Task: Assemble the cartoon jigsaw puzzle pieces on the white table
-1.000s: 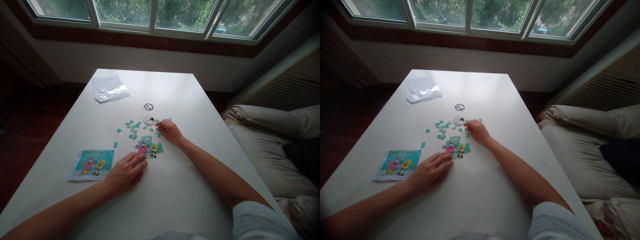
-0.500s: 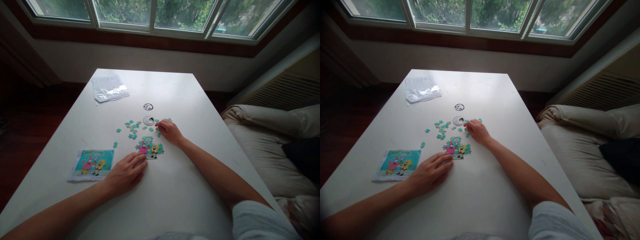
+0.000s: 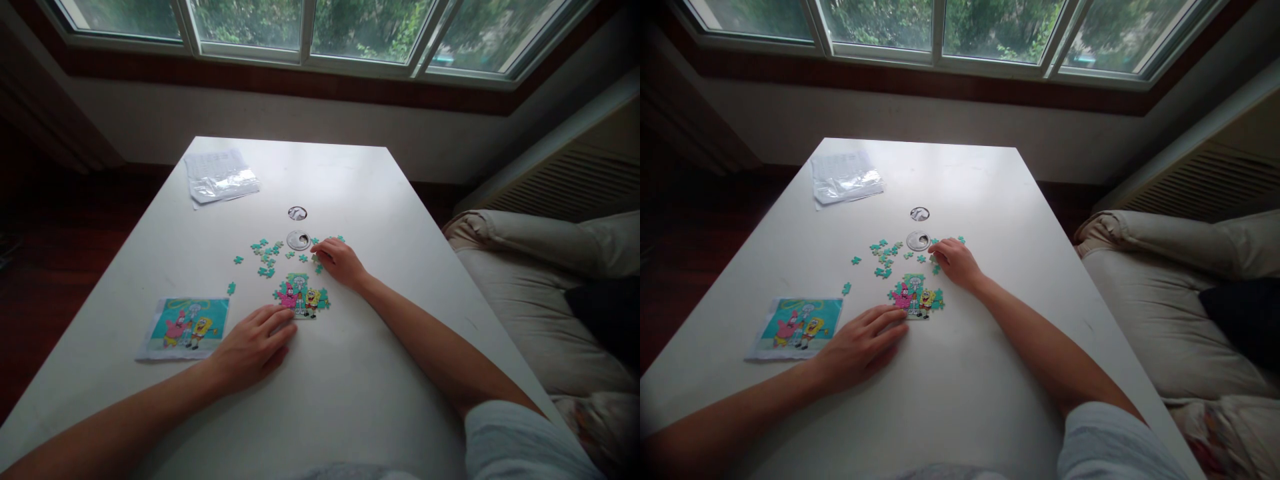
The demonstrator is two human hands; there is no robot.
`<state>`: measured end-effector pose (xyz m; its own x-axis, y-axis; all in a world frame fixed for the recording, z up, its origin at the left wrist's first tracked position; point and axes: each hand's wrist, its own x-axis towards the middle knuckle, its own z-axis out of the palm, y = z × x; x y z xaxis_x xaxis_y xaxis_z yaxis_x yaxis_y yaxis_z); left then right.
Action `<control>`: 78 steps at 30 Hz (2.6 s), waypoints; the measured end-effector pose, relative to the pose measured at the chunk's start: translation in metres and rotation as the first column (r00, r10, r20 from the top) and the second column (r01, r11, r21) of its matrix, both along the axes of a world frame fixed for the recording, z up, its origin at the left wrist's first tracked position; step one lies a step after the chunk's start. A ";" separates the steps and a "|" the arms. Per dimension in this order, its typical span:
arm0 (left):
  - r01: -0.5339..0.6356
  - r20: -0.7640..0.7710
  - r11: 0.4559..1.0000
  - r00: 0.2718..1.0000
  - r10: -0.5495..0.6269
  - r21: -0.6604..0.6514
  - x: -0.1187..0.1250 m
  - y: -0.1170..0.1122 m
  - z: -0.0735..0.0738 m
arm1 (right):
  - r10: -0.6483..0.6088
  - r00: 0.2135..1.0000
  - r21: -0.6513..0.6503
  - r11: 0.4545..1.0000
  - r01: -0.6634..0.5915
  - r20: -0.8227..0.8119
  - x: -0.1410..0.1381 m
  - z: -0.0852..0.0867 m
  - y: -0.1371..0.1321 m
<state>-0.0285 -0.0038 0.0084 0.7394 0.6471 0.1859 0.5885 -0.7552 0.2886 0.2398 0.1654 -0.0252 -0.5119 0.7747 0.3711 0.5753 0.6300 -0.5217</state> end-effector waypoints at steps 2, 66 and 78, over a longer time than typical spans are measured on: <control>-0.002 -0.002 1.000 1.000 0.002 0.000 0.000 0.000 0.000 | -0.002 1.000 0.003 1.000 0.002 0.002 0.000 -0.001 0.000; -0.511 -0.218 0.847 0.818 0.531 0.146 -0.050 0.038 0.012 | 0.001 1.000 0.070 0.998 0.000 -0.005 0.005 0.002 0.001; -0.418 -0.433 0.909 0.817 0.381 0.011 -0.023 -0.010 0.036 | -0.006 1.000 0.089 0.996 0.006 -0.006 0.010 0.000 0.005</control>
